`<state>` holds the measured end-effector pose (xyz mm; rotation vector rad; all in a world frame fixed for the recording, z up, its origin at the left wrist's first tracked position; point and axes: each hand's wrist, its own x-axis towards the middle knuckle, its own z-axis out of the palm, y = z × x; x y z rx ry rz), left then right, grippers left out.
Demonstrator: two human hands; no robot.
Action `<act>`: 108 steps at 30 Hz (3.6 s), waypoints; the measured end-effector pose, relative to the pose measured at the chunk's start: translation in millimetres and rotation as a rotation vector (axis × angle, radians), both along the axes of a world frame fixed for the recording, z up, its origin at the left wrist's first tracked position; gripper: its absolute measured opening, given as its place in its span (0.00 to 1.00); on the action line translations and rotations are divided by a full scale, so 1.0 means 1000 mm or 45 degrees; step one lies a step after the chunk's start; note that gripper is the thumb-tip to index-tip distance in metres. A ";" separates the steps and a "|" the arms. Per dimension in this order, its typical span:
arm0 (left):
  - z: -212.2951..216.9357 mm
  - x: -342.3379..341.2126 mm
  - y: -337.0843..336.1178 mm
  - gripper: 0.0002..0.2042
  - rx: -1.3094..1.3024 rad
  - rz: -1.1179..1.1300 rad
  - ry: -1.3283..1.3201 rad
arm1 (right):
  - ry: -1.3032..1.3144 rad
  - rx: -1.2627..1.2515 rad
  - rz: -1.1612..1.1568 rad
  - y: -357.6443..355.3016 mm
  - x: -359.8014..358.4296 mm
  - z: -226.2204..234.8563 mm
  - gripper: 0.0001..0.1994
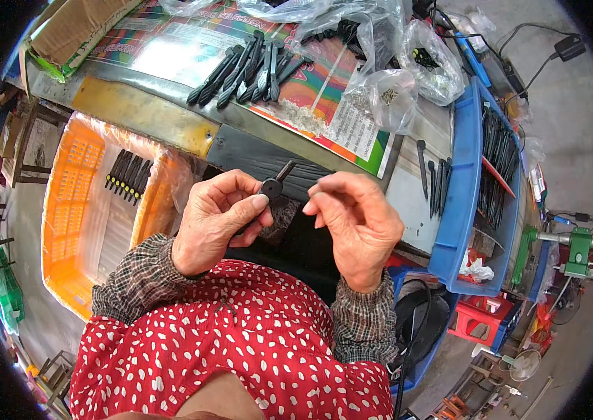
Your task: The person assembles small black plastic components by hand at a workbench.
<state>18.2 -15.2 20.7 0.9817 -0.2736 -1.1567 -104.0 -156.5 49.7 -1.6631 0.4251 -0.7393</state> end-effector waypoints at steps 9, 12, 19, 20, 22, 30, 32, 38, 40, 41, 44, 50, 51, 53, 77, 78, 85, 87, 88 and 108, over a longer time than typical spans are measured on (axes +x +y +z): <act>0.005 -0.013 -0.001 0.04 0.018 0.041 -0.109 | -0.041 -0.124 0.007 0.026 0.000 -0.012 0.06; 0.001 -0.015 0.001 0.05 -0.040 0.053 -0.211 | 0.000 -0.225 -0.027 0.028 0.000 -0.013 0.06; 0.002 -0.019 0.003 0.05 -0.007 0.099 -0.310 | -0.022 -0.540 -0.134 0.032 0.000 -0.021 0.06; 0.002 -0.019 0.003 0.05 0.007 0.095 -0.324 | -0.021 -0.541 -0.132 0.033 0.001 -0.021 0.06; 0.003 -0.019 0.004 0.05 0.005 0.099 -0.339 | -0.016 -0.565 -0.214 0.034 0.002 -0.022 0.09; 0.003 -0.019 0.003 0.04 0.023 0.153 -0.329 | 0.005 -0.626 -0.209 0.034 0.005 -0.022 0.09; 0.001 -0.020 0.003 0.05 0.037 0.195 -0.426 | 0.004 -0.632 -0.210 0.035 0.006 -0.023 0.09; -0.004 -0.026 0.002 0.06 0.049 0.333 -0.664 | 0.020 -0.643 -0.253 0.039 0.008 -0.026 0.07; -0.007 -0.028 0.003 0.05 0.051 0.355 -0.662 | 0.051 -0.568 -0.248 0.039 0.010 -0.027 0.06; -0.008 -0.028 0.003 0.05 0.052 0.376 -0.660 | 0.053 -0.566 -0.246 0.039 0.009 -0.028 0.06; -0.010 -0.028 0.001 0.04 0.051 0.383 -0.652 | 0.080 -0.530 -0.204 0.037 0.010 -0.033 0.08; -0.001 -0.025 0.000 0.02 0.027 0.241 -0.401 | 0.139 0.514 -0.031 0.033 0.017 -0.009 0.10; -0.001 -0.025 0.000 0.02 0.031 0.244 -0.400 | 0.142 0.517 -0.029 0.031 0.017 -0.012 0.10; -0.005 -0.027 -0.001 0.02 0.025 0.241 -0.360 | 0.227 0.473 0.039 0.030 0.014 -0.019 0.07; -0.004 -0.017 -0.001 0.18 -0.013 0.409 -1.485 | 0.202 0.257 -0.121 0.039 0.016 -0.020 0.04; -0.004 -0.017 -0.001 0.19 0.010 0.389 -1.514 | 0.179 0.283 -0.116 0.038 0.016 -0.017 0.04; -0.003 -0.012 -0.009 0.19 -0.036 0.498 -1.820 | 0.141 0.202 -0.072 0.023 0.018 -0.010 0.05; 0.000 -0.007 -0.012 0.20 -0.083 0.511 -1.807 | 0.203 0.205 0.024 0.014 0.018 -0.001 0.06; 0.004 -0.005 -0.013 0.20 -0.077 0.500 -1.792 | 0.233 0.230 0.043 0.008 0.019 0.009 0.06; 0.007 0.027 -0.020 0.16 -0.054 0.326 -1.384 | 0.864 -1.493 -0.679 -0.265 0.093 0.019 0.08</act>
